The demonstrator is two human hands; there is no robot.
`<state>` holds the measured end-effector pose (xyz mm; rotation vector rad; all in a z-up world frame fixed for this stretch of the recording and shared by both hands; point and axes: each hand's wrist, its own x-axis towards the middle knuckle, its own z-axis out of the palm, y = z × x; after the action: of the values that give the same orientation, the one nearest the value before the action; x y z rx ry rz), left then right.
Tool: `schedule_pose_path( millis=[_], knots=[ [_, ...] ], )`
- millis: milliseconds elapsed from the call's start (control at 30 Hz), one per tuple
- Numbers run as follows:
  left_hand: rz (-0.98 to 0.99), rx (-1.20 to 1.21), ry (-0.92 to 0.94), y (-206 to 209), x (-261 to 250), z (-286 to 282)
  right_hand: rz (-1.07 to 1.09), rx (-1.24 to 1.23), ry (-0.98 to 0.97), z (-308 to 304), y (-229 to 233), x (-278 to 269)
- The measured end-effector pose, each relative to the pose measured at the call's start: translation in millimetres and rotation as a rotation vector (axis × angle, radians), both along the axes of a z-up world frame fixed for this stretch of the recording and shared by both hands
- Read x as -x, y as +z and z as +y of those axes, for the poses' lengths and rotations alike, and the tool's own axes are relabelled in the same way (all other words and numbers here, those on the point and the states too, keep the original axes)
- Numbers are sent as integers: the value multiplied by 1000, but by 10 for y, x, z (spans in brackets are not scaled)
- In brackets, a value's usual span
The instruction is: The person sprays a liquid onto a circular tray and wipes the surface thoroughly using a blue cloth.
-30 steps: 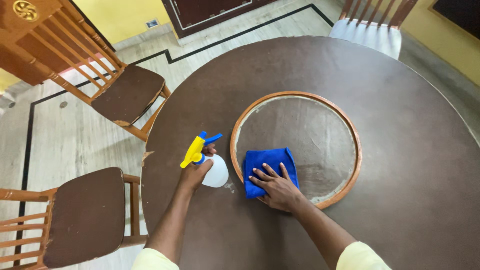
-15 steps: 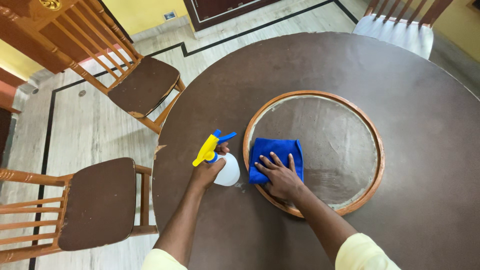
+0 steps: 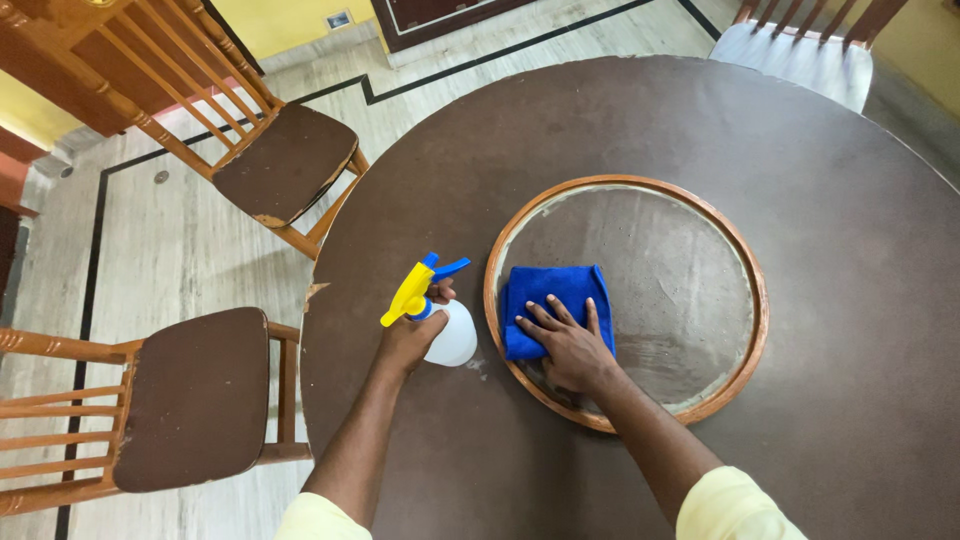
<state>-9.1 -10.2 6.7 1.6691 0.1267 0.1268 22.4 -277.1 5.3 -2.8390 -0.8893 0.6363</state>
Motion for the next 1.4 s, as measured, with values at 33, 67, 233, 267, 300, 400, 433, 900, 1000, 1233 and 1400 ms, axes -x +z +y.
schedule_pose_path(
  millis=[33, 67, 233, 267, 300, 400, 433, 900, 1000, 1233, 1400],
  knots=[
    [5, 15, 5, 1, 8, -6, -1, -17, -6, -43, -3, 7],
    [9, 30, 9, 5, 18, -12, -3, -33, -13, -88, -6, 15],
    [52, 30, 23, 31, 26, -26, -15, -42, -47, -321, -42, 45],
    [50, 35, 23, 35, 23, -28, -25, -42, -49, -370, -50, 50],
    [48, 40, 24, 39, 21, -29, -35, -41, -52, -418, -58, 53],
    [91, 22, 33, 41, 31, -26, -54, -7, -65, -574, -76, 72],
    [81, 19, 25, 39, 24, -25, -50, -2, -75, -630, -77, 80],
    [53, 56, 50, 57, 34, -68, -93, 37, -169, -1309, -83, 251],
    [46, 28, 42, 53, 27, -60, -108, 65, -200, -1405, -87, 265],
    [32, -25, 33, 33, 22, -44, -122, 104, -384, -1488, -102, 279],
    [31, 6, 26, 30, 31, -40, -149, 59, -592, -1483, -182, 224]
  ],
)
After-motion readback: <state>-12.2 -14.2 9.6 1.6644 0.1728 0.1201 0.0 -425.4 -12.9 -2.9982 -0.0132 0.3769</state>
